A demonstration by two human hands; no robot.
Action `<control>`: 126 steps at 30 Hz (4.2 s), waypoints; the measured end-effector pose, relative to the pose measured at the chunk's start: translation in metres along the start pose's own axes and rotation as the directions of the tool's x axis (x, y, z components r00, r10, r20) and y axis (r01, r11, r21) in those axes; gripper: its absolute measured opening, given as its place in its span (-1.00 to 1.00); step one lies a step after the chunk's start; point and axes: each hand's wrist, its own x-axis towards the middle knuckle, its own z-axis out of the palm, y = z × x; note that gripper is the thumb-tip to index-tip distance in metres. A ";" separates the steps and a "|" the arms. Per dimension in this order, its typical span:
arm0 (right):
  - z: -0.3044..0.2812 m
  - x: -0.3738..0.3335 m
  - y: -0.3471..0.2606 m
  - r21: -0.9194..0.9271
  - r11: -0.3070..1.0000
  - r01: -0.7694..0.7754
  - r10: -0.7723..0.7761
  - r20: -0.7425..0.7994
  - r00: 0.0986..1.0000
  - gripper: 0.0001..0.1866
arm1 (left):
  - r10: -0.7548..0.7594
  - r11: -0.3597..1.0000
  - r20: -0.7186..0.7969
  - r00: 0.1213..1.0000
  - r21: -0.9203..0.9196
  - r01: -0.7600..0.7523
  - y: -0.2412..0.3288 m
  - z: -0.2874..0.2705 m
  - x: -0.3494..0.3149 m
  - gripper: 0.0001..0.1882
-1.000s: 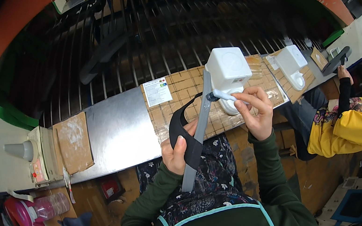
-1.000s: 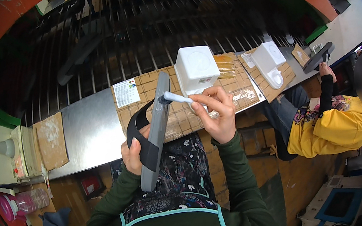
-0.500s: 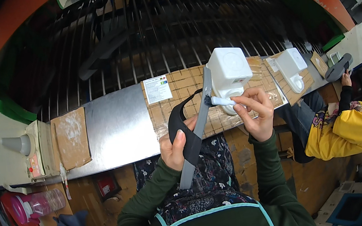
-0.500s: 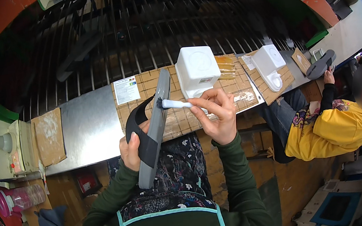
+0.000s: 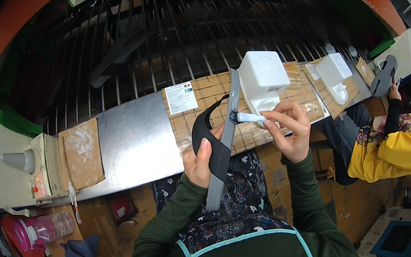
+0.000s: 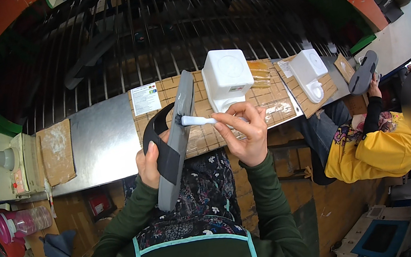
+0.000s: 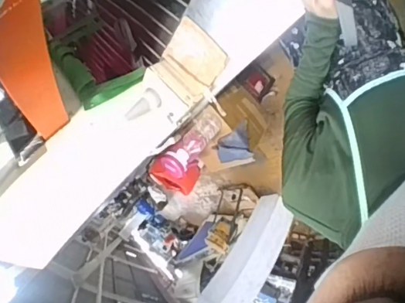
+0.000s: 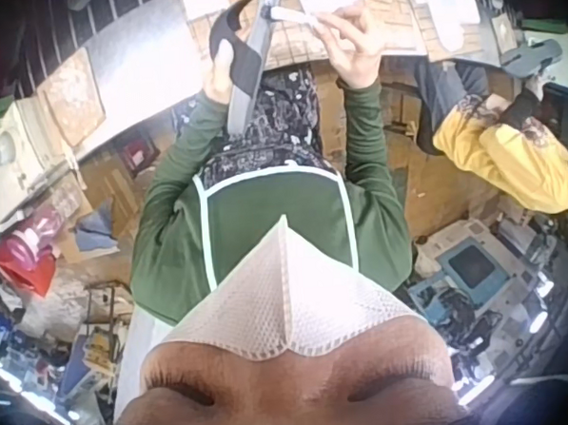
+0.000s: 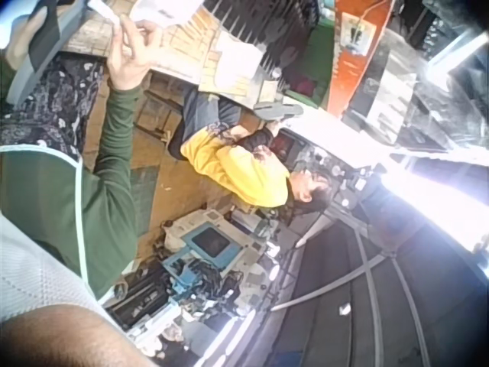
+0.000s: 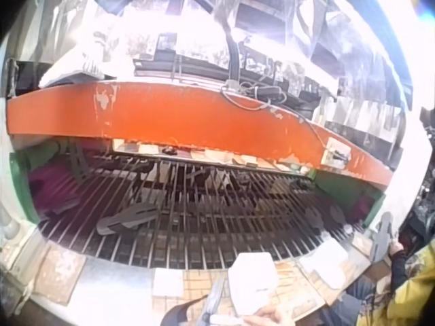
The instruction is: The person applies a white substance to a gray object using a small brush. They repeatedly dip the brush into a container and apply the substance to different areas of the object.
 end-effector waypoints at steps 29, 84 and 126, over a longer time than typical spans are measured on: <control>-0.002 -0.007 -0.009 -0.054 0.998 0.016 -0.014 0.037 0.999 -0.77 | -0.099 0.988 -0.069 0.993 -0.124 0.090 0.002 0.011 0.011 -0.42; 0.042 -0.067 -0.050 0.611 0.589 -0.529 0.460 0.285 0.841 -0.83 | 0.002 0.972 -0.319 0.948 -0.223 -0.077 -0.019 0.003 0.020 -0.30; 0.032 -0.047 -0.031 0.031 0.992 -0.122 0.121 0.018 0.992 -0.78 | 0.287 0.944 -0.278 0.917 0.247 -0.220 -0.028 -0.005 0.021 -0.50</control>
